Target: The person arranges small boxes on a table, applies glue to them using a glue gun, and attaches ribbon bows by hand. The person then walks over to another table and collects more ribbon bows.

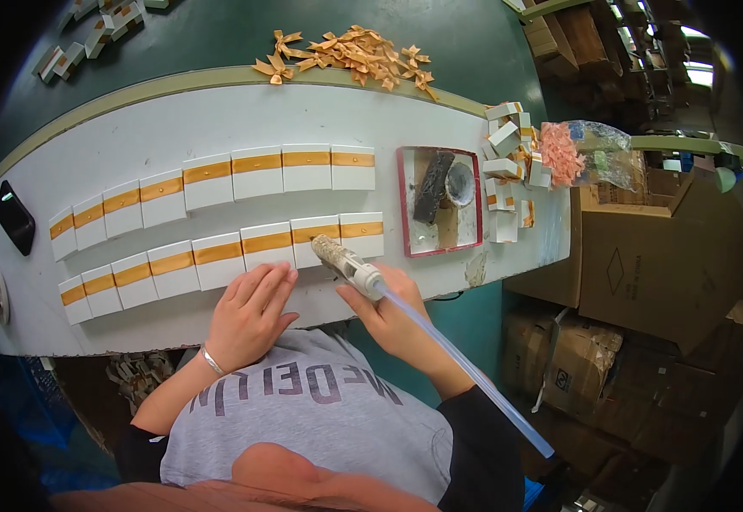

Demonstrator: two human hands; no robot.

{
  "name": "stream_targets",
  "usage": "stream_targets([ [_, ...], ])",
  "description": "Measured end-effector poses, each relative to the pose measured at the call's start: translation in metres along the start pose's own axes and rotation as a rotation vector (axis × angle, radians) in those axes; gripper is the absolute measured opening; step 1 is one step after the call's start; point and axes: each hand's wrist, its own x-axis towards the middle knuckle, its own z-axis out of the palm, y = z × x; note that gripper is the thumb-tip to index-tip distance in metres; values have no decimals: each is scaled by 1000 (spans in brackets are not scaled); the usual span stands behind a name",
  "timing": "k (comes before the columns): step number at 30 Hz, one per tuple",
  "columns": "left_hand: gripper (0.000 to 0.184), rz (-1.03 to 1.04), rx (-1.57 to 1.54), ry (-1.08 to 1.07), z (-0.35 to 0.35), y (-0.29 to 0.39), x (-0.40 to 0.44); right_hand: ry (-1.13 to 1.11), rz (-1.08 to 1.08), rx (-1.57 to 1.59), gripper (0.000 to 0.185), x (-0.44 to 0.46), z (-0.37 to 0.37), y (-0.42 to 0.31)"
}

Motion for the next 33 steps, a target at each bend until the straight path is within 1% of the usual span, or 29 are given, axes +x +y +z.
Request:
stream_targets([
  [3, 68, -105, 90, -12, -6, -5, -14, -66, 10, 149, 29, 8, 16, -1],
  [6, 67, -105, 105, 6, -4, -10, -18, -109, 30, 142, 31, 15, 30, 6],
  [12, 66, -120, 78, 28, 0, -12, -20, -120, 112, 98, 35, 23, 31, -11],
  [15, 66, -112, 85, 26, -1, -13, -21, -142, 169, -12, 35, 24, 28, -22],
  [18, 66, -101, 50, 33, -4, -15, -21, -122, 82, -77, 31, 25, 25, -32],
  [21, 64, -53, -20, 106, -4, -22, -30, -139, -58, -185, 28, 27, 23, -38],
  [24, 61, -93, 46, 147, -19, -27, -48, -130, -187, -130, 25, 26, 31, -38],
  [27, 59, -200, 95, 123, -31, -32, -63, -207, -135, 24, 26, 31, 48, -36],
  [30, 58, -215, 98, 120, -29, -35, -67, -247, -22, 115, 27, 38, 62, -43],
  [33, 54, -215, 115, 144, -27, -35, -67, -228, -14, 95, 27, 41, 67, -43],
])
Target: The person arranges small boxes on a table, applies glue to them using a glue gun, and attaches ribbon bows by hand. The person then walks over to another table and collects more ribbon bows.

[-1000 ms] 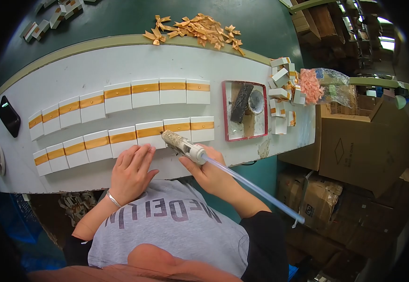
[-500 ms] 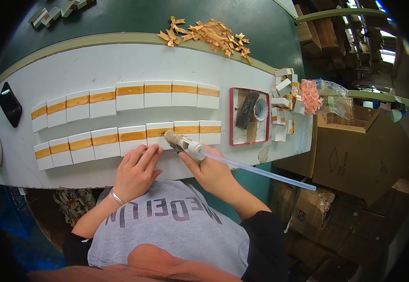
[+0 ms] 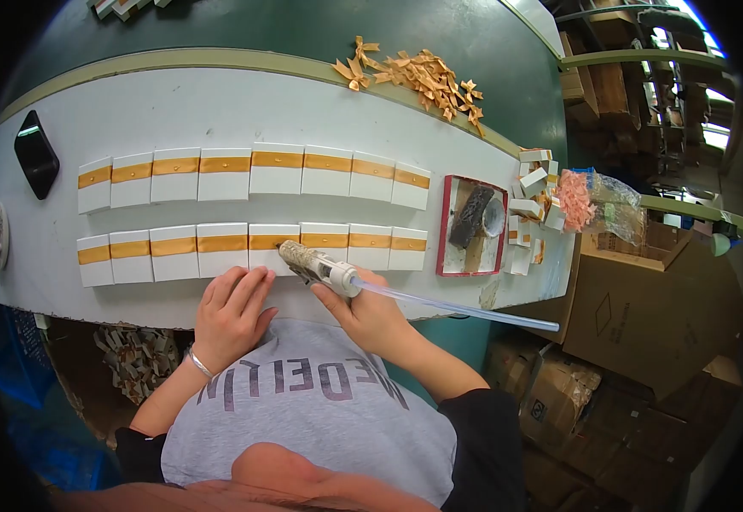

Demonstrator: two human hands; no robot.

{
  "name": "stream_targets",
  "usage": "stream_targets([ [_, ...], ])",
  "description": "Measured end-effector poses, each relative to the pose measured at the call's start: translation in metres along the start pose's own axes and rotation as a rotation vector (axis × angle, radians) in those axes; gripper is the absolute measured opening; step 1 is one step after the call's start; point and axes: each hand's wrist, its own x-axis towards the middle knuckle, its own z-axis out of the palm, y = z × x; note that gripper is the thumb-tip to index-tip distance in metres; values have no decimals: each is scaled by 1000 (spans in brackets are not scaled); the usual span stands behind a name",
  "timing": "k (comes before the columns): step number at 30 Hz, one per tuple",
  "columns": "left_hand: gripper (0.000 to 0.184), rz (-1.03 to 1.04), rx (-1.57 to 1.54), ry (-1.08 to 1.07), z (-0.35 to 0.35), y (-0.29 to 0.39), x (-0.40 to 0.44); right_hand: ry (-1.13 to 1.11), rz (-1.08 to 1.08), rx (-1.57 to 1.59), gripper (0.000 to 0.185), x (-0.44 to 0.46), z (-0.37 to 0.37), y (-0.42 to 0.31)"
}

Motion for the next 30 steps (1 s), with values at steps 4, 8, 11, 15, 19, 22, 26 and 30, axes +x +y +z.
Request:
stream_targets([
  [4, 53, 6, -4, 18, 2, -3, -1, 12, 10, -102, 29, 0, 1, -6],
  [8, 51, 26, -20, 22, 1, -6, -3, 7, -25, -226, 29, 3, -3, -31],
  [11, 50, 25, -96, 51, -2, -13, -9, -27, -101, -284, 27, 3, -6, -36],
  [15, 50, -58, -62, 84, -21, -27, -19, -59, -198, -159, 24, 12, 7, -35],
  [19, 49, -113, -50, 77, -27, -37, -26, -106, -192, -89, 27, 32, 23, -35],
  [22, 49, -106, -52, 79, -25, -40, -27, -130, -109, -49, 29, 35, 28, -41],
  [26, 49, -107, -68, 92, -24, -42, -27, -135, -8, -134, 29, 35, 27, -52],
  [30, 48, -94, -64, 101, -23, -44, -29, -134, 5, -281, 29, 36, 26, -72],
])
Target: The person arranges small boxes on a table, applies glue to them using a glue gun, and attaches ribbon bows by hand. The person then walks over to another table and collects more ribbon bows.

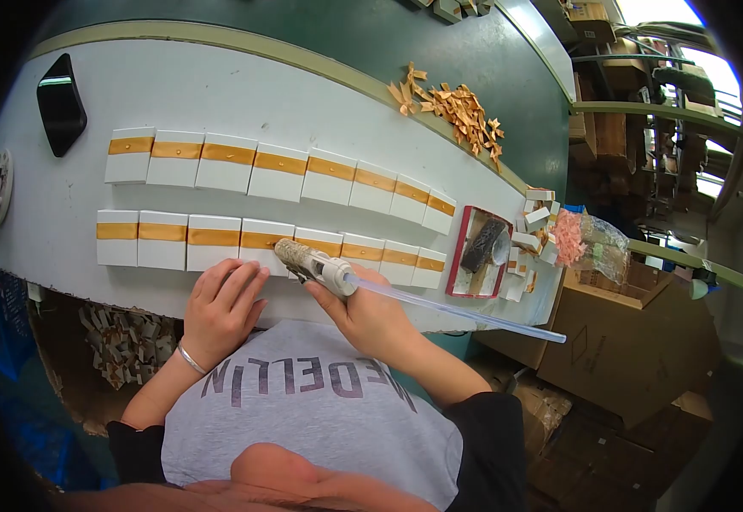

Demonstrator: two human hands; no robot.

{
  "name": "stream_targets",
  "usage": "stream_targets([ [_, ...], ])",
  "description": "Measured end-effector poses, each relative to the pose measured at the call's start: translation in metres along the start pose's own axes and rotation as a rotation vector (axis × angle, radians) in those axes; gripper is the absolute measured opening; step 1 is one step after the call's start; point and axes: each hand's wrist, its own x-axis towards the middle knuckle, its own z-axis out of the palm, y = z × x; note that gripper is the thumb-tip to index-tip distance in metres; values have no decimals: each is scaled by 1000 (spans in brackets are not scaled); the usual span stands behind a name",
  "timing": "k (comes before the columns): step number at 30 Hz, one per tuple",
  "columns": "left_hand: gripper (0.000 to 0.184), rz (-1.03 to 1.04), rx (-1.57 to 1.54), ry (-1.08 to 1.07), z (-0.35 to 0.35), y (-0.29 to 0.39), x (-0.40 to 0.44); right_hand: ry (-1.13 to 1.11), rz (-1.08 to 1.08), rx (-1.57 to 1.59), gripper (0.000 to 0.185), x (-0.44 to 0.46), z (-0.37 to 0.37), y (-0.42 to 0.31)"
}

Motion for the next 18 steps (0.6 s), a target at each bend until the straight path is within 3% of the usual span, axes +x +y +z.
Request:
stream_targets([
  [6, 46, 64, -31, 58, -10, -16, -12, 50, -254, -16, 26, 3, 5, -1],
  [12, 42, -62, 65, 133, -28, -37, -31, -24, -265, 181, 23, 32, 27, -9],
  [18, 41, -96, 32, 147, -27, -41, -34, -67, -195, 127, 24, 40, 33, -18],
])
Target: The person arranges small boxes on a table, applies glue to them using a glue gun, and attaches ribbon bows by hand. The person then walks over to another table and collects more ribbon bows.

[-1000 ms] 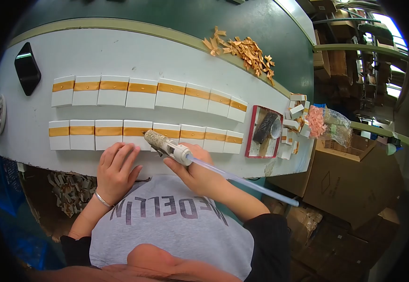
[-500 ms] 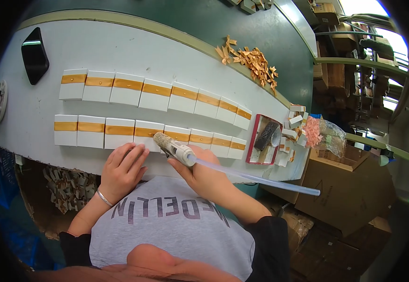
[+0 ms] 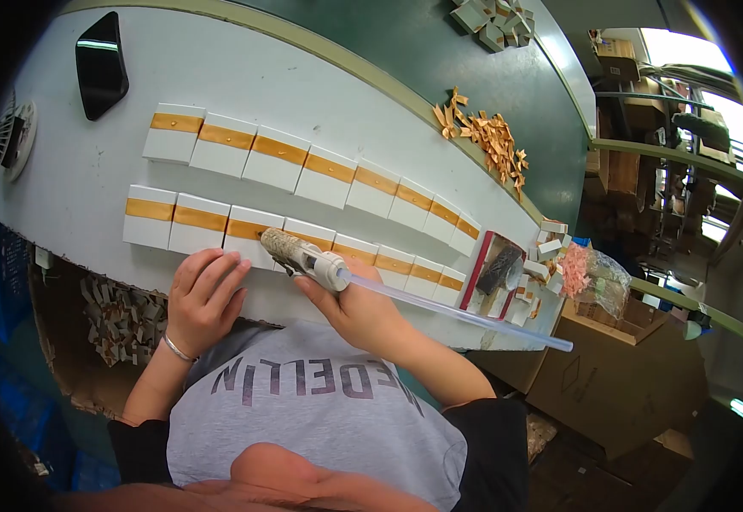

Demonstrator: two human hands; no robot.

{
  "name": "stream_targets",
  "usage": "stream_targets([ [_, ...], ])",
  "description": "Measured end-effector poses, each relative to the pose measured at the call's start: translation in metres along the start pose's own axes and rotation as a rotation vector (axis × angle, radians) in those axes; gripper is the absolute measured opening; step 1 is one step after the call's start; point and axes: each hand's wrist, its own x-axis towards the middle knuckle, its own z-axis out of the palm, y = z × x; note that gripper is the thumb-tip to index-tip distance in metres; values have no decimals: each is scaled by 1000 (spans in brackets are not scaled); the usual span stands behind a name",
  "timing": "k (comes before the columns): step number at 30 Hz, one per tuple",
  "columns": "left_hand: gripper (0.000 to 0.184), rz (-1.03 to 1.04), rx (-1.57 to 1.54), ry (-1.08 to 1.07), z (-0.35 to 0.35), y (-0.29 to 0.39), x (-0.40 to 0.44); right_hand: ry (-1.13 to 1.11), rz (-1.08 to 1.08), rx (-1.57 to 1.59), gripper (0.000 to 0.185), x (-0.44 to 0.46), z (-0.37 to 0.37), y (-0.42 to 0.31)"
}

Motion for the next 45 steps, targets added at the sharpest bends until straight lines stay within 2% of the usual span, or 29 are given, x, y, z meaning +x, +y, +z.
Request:
stream_targets([
  [9, 38, 47, -4, -7, -3, -5, 0, -26, -37, -201, 30, 2, -7, -25],
  [12, 36, 79, 14, 41, -12, -15, -3, -37, -112, -280, 30, 2, -9, -31],
  [15, 36, 29, 112, 109, -27, -30, -11, -87, -107, -53, 28, 8, -2, -32],
  [18, 36, -54, 95, 124, -31, -47, -19, -105, -105, 8, 28, 31, 13, -31],
  [21, 35, -22, 90, 178, -24, -53, -22, -93, -127, 60, 27, 44, 22, -33],
  [27, 37, -17, 80, 207, -21, -56, -22, -105, -59, -112, 30, 47, 22, -45],
  [36, 41, 6, 69, 207, -17, -62, -27, -140, -70, -213, 32, 52, 14, -62],
  [39, 42, 3, 51, 210, -18, -61, -27, -136, -176, -290, 31, 54, 11, -65],
  [42, 43, 4, 51, 213, -17, -62, -29, -207, -218, -149, 31, 57, 8, -72],
  [45, 45, 0, 41, 227, -18, -62, -27, -155, -262, 1, 32, 73, 25, -71],
])
